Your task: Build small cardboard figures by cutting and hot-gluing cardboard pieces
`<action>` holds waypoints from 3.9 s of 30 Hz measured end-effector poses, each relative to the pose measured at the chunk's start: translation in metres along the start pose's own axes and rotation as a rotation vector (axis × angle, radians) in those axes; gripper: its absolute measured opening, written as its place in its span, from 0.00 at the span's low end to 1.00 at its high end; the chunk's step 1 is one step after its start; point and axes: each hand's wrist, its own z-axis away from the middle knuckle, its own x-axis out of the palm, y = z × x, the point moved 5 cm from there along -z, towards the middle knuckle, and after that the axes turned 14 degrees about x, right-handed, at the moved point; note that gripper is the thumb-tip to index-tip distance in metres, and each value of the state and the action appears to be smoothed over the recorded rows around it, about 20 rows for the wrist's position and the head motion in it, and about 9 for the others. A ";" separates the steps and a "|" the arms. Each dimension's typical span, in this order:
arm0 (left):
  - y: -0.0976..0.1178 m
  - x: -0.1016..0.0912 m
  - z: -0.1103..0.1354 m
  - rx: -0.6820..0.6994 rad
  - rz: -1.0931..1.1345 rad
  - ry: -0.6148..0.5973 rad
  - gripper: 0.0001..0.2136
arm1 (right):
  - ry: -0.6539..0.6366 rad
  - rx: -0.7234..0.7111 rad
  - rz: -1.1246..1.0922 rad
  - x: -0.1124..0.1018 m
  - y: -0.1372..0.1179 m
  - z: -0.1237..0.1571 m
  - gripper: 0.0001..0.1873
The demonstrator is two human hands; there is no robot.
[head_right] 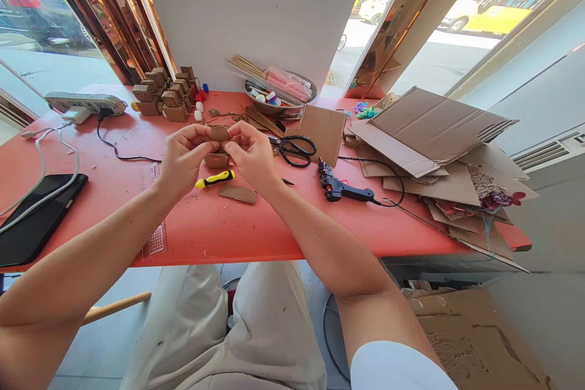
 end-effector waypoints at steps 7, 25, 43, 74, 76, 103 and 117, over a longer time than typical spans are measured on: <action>-0.004 0.002 0.002 -0.037 0.065 0.022 0.08 | 0.038 0.039 -0.031 0.001 0.003 -0.001 0.09; -0.012 0.007 0.007 -0.251 0.195 -0.048 0.21 | 0.036 -0.069 0.079 -0.009 -0.003 -0.003 0.13; -0.006 -0.003 -0.004 -0.009 0.048 -0.026 0.09 | 0.063 0.000 0.039 -0.010 0.006 -0.006 0.09; -0.005 0.001 0.003 -0.023 0.073 0.063 0.08 | 0.113 0.014 -0.122 -0.001 0.014 -0.002 0.04; -0.007 0.003 0.003 -0.078 0.123 0.058 0.09 | 0.134 0.019 -0.102 -0.001 0.016 -0.002 0.04; -0.009 0.004 0.001 -0.314 0.213 -0.162 0.22 | 0.135 -0.274 0.368 -0.014 -0.002 -0.006 0.05; 0.003 -0.004 -0.011 -0.133 0.011 -0.110 0.20 | 0.030 -0.093 0.268 -0.020 -0.008 -0.007 0.14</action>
